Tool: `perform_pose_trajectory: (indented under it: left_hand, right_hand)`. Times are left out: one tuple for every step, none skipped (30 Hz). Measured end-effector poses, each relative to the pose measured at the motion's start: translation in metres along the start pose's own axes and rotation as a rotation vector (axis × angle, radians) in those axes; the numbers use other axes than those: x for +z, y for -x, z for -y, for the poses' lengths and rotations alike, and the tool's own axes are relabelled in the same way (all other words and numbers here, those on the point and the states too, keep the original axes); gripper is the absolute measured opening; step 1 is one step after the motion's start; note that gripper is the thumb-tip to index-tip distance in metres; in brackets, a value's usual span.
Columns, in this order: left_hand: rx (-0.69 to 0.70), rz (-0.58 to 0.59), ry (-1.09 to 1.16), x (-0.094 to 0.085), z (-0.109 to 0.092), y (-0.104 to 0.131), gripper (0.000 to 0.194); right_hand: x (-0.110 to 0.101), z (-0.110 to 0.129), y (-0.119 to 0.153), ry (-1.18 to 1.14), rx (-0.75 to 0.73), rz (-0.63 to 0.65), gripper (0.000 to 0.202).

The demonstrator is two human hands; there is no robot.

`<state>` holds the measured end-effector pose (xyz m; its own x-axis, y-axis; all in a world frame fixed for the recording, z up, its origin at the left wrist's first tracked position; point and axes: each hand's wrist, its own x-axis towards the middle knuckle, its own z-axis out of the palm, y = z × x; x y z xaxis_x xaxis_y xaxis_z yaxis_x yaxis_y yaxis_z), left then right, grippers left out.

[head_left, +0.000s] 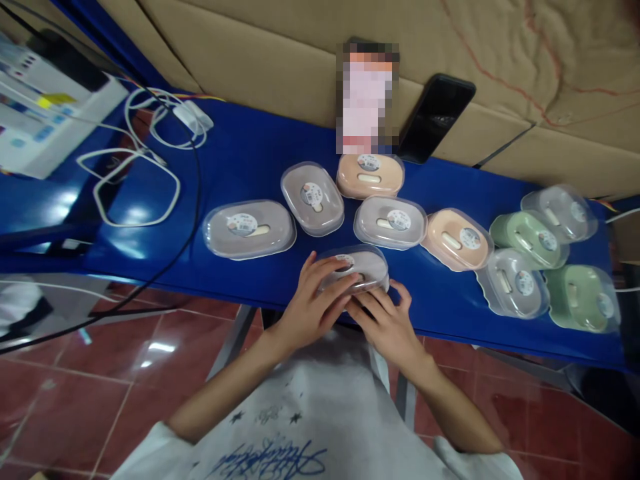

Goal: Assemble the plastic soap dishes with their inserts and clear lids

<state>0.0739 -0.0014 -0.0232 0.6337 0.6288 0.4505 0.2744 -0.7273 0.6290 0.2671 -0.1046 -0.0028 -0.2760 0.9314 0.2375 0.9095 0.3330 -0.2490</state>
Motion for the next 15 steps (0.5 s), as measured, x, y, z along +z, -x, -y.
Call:
perform_pose_trajectory:
  left_hand:
    - [0.000,0.012,-0.019,0.000,0.001,0.001,0.053]
    - [0.001,0.020,-0.036,-0.001,0.002,0.003,0.054]
    - [0.003,0.024,-0.051,-0.002,0.002,0.004,0.055]
    - [0.008,0.030,-0.061,-0.003,0.003,0.005,0.056]
    - [0.017,0.035,-0.068,-0.005,0.004,0.006,0.056]
    - [0.032,0.040,-0.071,-0.007,0.005,0.007,0.056]
    - [0.053,0.046,-0.071,-0.009,0.005,0.007,0.055]
    - [0.078,0.052,-0.070,-0.010,0.006,0.008,0.053]
    - [0.104,0.058,-0.069,-0.012,0.006,0.007,0.051]
    - [0.131,0.065,-0.069,-0.014,0.007,0.007,0.049]
    - [0.157,0.074,-0.069,-0.015,0.007,0.007,0.047]
    - [0.182,0.088,-0.072,-0.016,0.007,0.007,0.046]
    - [0.207,0.104,-0.076,-0.018,0.008,0.006,0.046]
    - [0.229,0.120,-0.082,-0.019,0.008,0.007,0.049]
    - [0.248,0.131,-0.088,-0.020,0.009,0.007,0.055]
  right_hand:
    - [0.001,0.002,0.000,-0.016,0.000,-0.012,0.031]
    - [0.002,0.003,0.000,-0.039,-0.006,-0.027,0.031]
    - [0.002,0.003,0.002,-0.069,-0.020,-0.049,0.030]
    - [0.002,0.003,0.005,-0.103,-0.037,-0.086,0.030]
    - [0.002,0.001,0.009,-0.136,-0.047,-0.137,0.030]
    - [0.001,-0.001,0.013,-0.163,-0.044,-0.197,0.032]
    - [0.000,-0.004,0.018,-0.177,-0.022,-0.254,0.035]
    - [-0.001,-0.009,0.021,-0.177,0.014,-0.293,0.039]
    - [-0.002,-0.014,0.024,-0.168,0.053,-0.304,0.043]
    - [-0.004,-0.019,0.025,-0.157,0.084,-0.283,0.048]
    - [-0.006,-0.024,0.025,-0.150,0.095,-0.238,0.054]
    - [-0.008,-0.028,0.024,-0.150,0.091,-0.182,0.059]
    - [-0.011,-0.032,0.023,-0.157,0.079,-0.127,0.063]
    - [-0.013,-0.035,0.021,-0.167,0.065,-0.080,0.065]
    - [-0.014,-0.037,0.020,-0.177,0.053,-0.045,0.067]
